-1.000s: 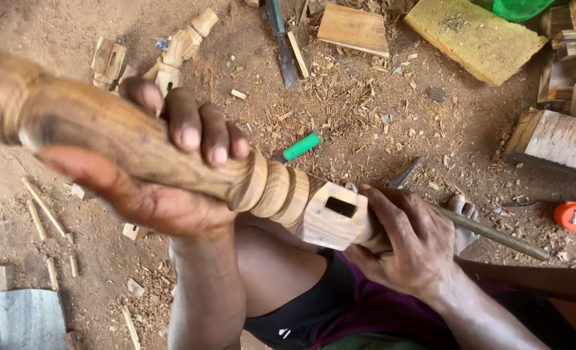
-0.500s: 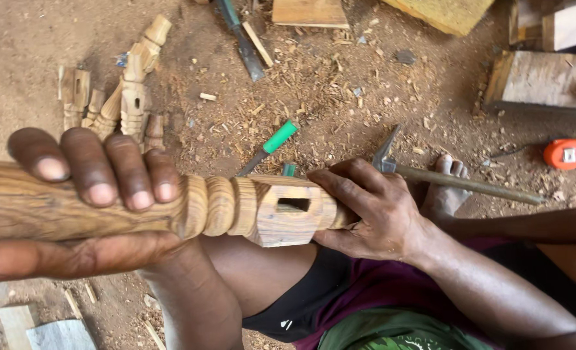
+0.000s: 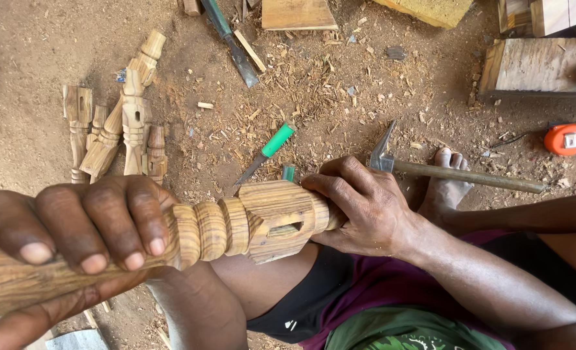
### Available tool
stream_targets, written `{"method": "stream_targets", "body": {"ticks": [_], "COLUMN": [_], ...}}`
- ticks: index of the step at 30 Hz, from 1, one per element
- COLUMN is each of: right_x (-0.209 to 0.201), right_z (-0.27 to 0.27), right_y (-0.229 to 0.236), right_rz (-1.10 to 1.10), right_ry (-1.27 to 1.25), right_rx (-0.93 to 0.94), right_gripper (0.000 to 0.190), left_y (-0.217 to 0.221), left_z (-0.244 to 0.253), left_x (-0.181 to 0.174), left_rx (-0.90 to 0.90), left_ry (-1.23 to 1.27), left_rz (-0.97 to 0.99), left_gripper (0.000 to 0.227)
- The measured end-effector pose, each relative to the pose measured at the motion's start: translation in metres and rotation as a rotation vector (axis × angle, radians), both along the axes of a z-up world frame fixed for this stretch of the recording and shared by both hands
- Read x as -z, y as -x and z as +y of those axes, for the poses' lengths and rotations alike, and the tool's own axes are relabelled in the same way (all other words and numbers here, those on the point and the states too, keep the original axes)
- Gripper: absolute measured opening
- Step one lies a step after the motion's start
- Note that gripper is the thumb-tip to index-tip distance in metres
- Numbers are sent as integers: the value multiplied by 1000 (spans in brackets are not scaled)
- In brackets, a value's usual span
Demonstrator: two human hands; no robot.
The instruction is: The person carves and notches a decorative wooden leg using an adze and a chisel, striking the tools with a hammer while holding the wood with their hands and feet.
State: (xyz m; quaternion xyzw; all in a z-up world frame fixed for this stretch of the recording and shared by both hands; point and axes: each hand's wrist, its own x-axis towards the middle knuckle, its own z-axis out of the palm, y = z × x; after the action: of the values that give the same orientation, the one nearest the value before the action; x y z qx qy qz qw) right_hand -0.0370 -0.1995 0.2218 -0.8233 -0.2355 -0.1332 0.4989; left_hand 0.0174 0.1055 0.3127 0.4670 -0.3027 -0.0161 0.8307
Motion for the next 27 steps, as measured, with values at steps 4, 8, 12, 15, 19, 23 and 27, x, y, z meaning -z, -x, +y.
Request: {"method": "stream_targets", "body": {"ticks": [4, 8, 12, 15, 19, 23, 27], "right_x": [4, 17, 34, 45, 60, 75, 85], "right_z": [1, 1, 0, 4, 6, -6, -5], "right_y": [2, 0, -7, -6, -7, -13, -8], "right_rz": [-7, 58, 83, 82, 195, 389, 708], "right_ry": [-3, -28, -95, -146, -289, -367, -556], "right_rx": [-2, -44, -119, -148, -229, -486, -674], "right_gripper": [66, 66, 65, 64, 60, 55, 52], "left_y": [0, -8, -5, -4, -2, -6, -12], "left_z": [-4, -15, -36, -48, -57, -56, -47], "left_x": [-2, 5, 15, 15, 1, -10, 11], "left_rx": [10, 55, 45, 59, 96, 111, -67], "left_ry": [-7, 82, 159, 135, 123, 166, 205], "left_rz": [-32, -61, -33, -58, -34, 5, 127], "left_gripper": [51, 61, 53, 50, 54, 67, 65]}}
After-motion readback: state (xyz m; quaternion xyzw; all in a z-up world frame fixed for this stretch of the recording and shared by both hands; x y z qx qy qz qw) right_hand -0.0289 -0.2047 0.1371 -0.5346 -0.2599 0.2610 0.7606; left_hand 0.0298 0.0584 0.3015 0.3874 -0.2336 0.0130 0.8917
